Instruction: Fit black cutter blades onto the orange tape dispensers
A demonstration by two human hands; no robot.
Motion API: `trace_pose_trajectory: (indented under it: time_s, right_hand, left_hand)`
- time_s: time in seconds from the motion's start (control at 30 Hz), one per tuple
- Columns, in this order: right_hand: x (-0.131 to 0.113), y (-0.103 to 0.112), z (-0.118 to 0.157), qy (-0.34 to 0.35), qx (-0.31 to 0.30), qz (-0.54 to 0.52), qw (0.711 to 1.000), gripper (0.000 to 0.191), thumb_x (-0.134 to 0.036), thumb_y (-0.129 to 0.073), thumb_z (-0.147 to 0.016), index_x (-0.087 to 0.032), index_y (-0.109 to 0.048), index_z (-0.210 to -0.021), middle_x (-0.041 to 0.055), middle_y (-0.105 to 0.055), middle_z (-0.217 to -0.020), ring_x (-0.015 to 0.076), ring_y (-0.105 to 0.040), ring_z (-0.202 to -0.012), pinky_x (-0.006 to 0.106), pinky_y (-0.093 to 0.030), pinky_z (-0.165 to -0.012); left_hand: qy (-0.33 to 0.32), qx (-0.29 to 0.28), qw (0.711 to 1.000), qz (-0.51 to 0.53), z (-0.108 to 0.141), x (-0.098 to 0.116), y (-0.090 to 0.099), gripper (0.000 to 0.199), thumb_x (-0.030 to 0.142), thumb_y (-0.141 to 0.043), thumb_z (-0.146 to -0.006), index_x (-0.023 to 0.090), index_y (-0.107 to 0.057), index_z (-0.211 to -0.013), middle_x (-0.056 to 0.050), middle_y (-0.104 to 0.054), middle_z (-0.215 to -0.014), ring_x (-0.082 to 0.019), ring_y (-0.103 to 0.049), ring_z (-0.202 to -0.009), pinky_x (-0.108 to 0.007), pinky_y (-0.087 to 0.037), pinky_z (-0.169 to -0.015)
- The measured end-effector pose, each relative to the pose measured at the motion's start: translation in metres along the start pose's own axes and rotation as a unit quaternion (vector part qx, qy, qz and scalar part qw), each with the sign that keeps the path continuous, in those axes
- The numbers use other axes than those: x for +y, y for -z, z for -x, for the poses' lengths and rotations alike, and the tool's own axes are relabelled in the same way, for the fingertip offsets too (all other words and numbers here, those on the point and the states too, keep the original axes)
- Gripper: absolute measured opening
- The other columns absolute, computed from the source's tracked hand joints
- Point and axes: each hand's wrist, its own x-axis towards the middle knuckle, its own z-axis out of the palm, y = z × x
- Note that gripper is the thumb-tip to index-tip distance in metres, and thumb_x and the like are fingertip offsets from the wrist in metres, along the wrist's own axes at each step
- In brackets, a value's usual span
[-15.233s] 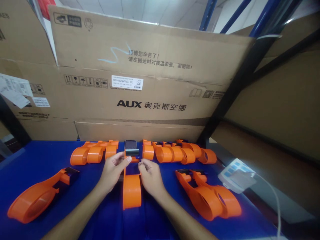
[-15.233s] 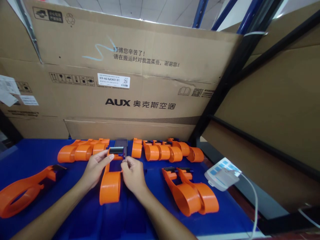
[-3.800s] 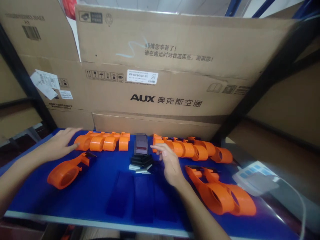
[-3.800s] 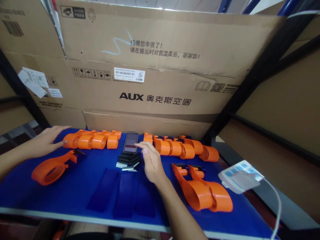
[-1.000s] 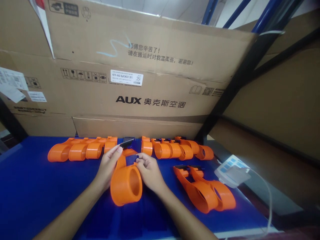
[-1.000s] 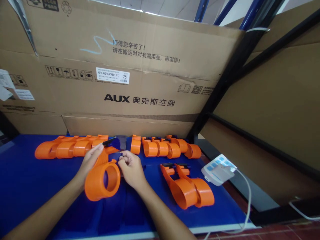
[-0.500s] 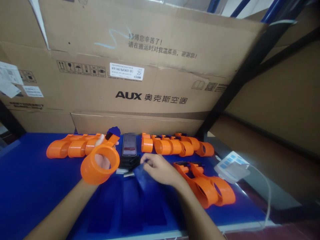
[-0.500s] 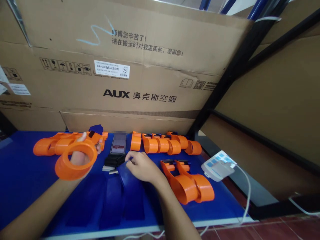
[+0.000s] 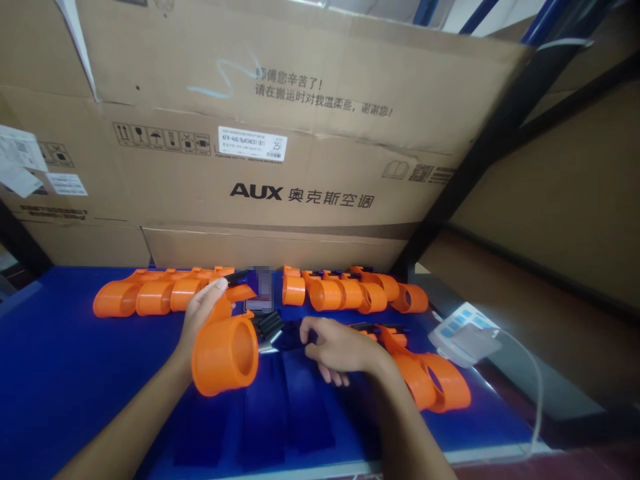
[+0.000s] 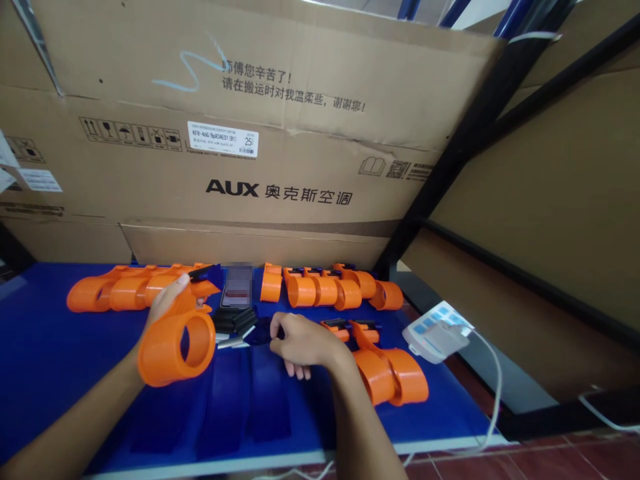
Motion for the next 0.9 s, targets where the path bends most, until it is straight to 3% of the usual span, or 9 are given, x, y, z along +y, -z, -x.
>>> trace_pose_trajectory:
  time_s: [0.1,0.17,0.23,0.37,0.6,0.7,0.9]
  right_hand:
    - [0.000,0.003,-0.002,0.013,0.014,0.008,1.000,0.012,-0.014,-0.052,-0.084,-0.022,-0.053,-0.093,-0.0111,-0.052,-0.041,0.0079,-0.037,-0.029,0.015,-0.028,-0.035]
    - [-0.003,0.001,-0.006,0.064,0.068,0.016,0.995,0.003,-0.021,-0.053,-0.092,-0.021,-0.056,-0.094,-0.0091,-0.053,-0.046,0.0091,-0.045,-0.036,0.016,-0.032,-0.039]
    - [-0.009,-0.004,-0.010,0.146,0.141,0.018,0.979,0.014,-0.030,-0.055,-0.097,-0.019,-0.060,-0.103,-0.0053,-0.060,-0.058,0.0109,-0.054,-0.048,0.019,-0.039,-0.046]
    - [-0.018,-0.027,-0.022,0.274,0.227,0.010,0.934,0.048,-0.035,-0.062,-0.097,-0.022,-0.050,-0.142,0.0037,-0.072,-0.098,0.0116,-0.061,-0.062,0.024,-0.050,-0.059]
    - [-0.011,-0.058,-0.040,0.317,0.388,0.048,0.864,0.045,-0.031,-0.059,-0.099,-0.018,-0.057,-0.142,0.0072,-0.073,-0.090,0.0169,-0.066,-0.067,0.028,-0.057,-0.064]
    - [-0.009,-0.065,-0.042,0.331,0.404,0.067,0.850,0.041,-0.030,-0.060,-0.098,-0.017,-0.061,-0.137,0.0078,-0.073,-0.087,0.0180,-0.066,-0.068,0.030,-0.058,-0.066]
    - [-0.011,-0.067,-0.038,0.337,0.369,0.083,0.862,0.037,-0.024,-0.056,-0.097,-0.015,-0.060,-0.132,0.0077,-0.074,-0.087,0.0182,-0.069,-0.070,0.028,-0.058,-0.067]
  left_hand:
    - [-0.024,0.032,0.999,-0.025,0.003,0.005,-0.007,0.043,0.052,-0.083,-0.074,0.019,-0.072,-0.099,-0.002,-0.072,-0.086,-0.017,-0.068,-0.078,-0.026,-0.055,-0.069]
    - [-0.051,0.024,0.997,-0.059,0.006,0.008,-0.013,0.042,0.050,-0.082,-0.076,0.019,-0.073,-0.101,-0.003,-0.074,-0.095,-0.019,-0.069,-0.088,-0.025,-0.055,-0.075]
    - [-0.066,-0.002,0.994,-0.081,0.009,0.006,-0.017,0.042,0.049,-0.080,-0.078,0.018,-0.073,-0.106,-0.005,-0.075,-0.099,-0.020,-0.070,-0.091,-0.027,-0.056,-0.077]
    - [-0.071,-0.040,0.991,-0.108,0.012,-0.003,-0.020,0.043,0.048,-0.077,-0.081,0.019,-0.069,-0.111,-0.003,-0.074,-0.087,-0.016,-0.069,-0.071,-0.026,-0.056,-0.064]
    - [0.027,-0.136,0.990,-0.041,0.024,-0.012,-0.031,0.045,0.051,-0.071,-0.086,0.022,-0.059,-0.118,0.002,-0.067,-0.070,-0.014,-0.062,-0.050,-0.024,-0.050,-0.052]
    - [0.053,-0.156,0.986,-0.032,0.028,-0.014,-0.035,0.042,0.051,-0.071,-0.087,0.023,-0.059,-0.116,0.005,-0.063,-0.060,-0.012,-0.056,-0.043,-0.021,-0.044,-0.046]
    - [-0.007,-0.171,0.979,-0.112,0.028,-0.012,-0.030,0.031,0.048,-0.069,-0.091,0.022,-0.061,-0.105,0.008,-0.055,-0.052,-0.007,-0.044,-0.035,-0.020,-0.034,-0.044]
